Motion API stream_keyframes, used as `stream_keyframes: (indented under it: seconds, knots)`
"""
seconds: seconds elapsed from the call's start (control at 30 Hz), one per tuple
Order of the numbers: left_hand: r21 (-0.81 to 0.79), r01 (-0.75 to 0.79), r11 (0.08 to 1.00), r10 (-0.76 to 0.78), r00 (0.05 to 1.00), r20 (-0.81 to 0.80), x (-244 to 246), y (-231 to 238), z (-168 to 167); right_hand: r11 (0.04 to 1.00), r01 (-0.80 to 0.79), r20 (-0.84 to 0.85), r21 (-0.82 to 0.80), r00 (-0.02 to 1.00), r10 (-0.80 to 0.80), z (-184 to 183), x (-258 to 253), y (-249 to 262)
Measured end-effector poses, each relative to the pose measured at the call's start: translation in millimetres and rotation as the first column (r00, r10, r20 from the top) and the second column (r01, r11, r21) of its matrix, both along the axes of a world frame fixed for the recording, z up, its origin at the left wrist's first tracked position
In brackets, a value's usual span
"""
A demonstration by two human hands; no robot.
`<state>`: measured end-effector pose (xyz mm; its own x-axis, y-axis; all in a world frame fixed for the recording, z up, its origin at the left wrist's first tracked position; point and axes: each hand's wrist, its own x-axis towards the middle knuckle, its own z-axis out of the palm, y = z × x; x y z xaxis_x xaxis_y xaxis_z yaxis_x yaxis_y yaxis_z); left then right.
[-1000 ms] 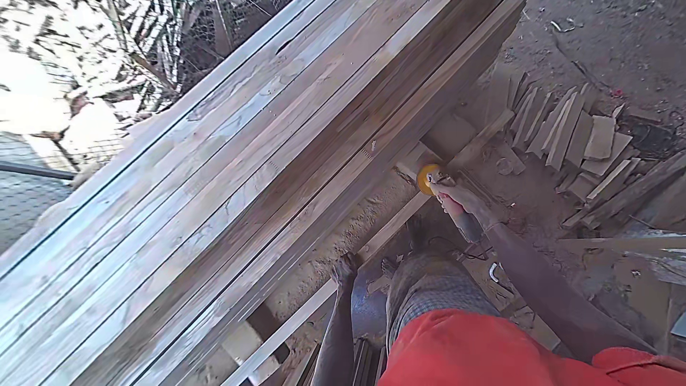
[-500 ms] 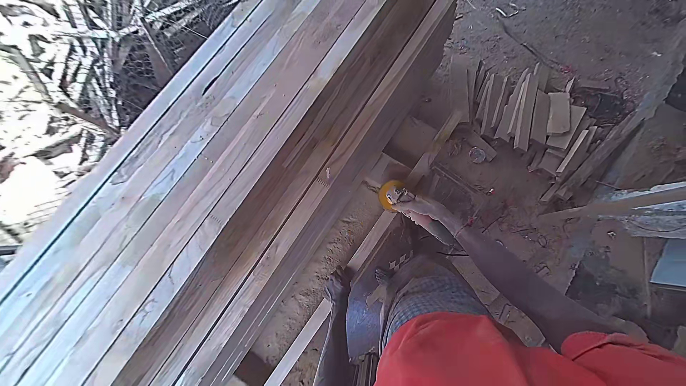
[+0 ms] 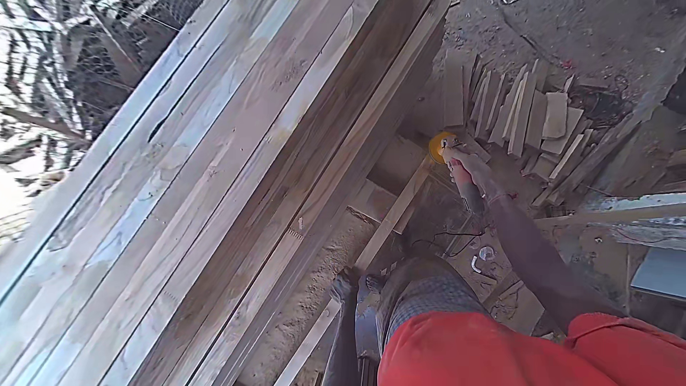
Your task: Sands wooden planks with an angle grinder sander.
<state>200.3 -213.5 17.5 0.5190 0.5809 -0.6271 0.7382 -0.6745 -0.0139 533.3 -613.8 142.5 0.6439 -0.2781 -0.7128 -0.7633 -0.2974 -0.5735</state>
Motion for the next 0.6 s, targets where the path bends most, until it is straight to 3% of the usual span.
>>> stream_keyframes:
  seconds: [0.13, 0.2, 0.3, 0.33, 0.4, 0.47, 0.5, 0.53, 0.6]
  knots:
    - [-0.012, -0.013, 1.000, 0.013, 1.000, 0.007, 5, 3, 0, 0.987, 0.158, 0.176, -0.016, 0.973, -0.152, -5, 20, -28]
    - [-0.075, 0.022, 0.997, -0.024, 0.999, -0.031, 4, 8, -3, 0.981, 0.194, 0.206, 0.017, 0.959, -0.193, 16, 3, -29]
    - [-0.397, 0.213, 0.893, -0.254, 0.966, -0.052, 15, 40, -6, 0.986, 0.141, 0.208, 0.084, 0.966, -0.156, 44, -46, -25]
    - [-0.533, 0.207, 0.821, -0.251, 0.968, -0.011, 16, 51, -2, 0.989, 0.121, 0.195, 0.081, 0.972, -0.135, 42, -57, -25]
    - [-0.706, 0.023, 0.708, -0.029, 1.000, 0.003, 10, 66, -7, 0.995, 0.078, 0.149, 0.067, 0.985, -0.087, 34, -63, -16]
    - [-0.685, -0.087, 0.723, 0.076, 0.996, -0.047, 7, 72, 10, 0.998, 0.037, 0.077, 0.053, 0.996, -0.041, 16, -62, 4]
    - [-0.646, -0.080, 0.760, 0.106, 0.994, 0.002, 2, 74, 9, 0.999, -0.012, 0.045, 0.039, 0.999, 0.011, 17, -68, 24]
    - [-0.622, -0.037, 0.782, 0.084, 0.995, 0.047, -9, 80, 3, 0.997, -0.074, 0.017, 0.038, 0.997, 0.073, 21, -82, 46]
    - [-0.547, 0.144, 0.825, -0.108, 0.989, 0.097, -38, 99, -1, 0.978, -0.211, 0.008, -0.005, 0.978, 0.211, 15, -117, 90]
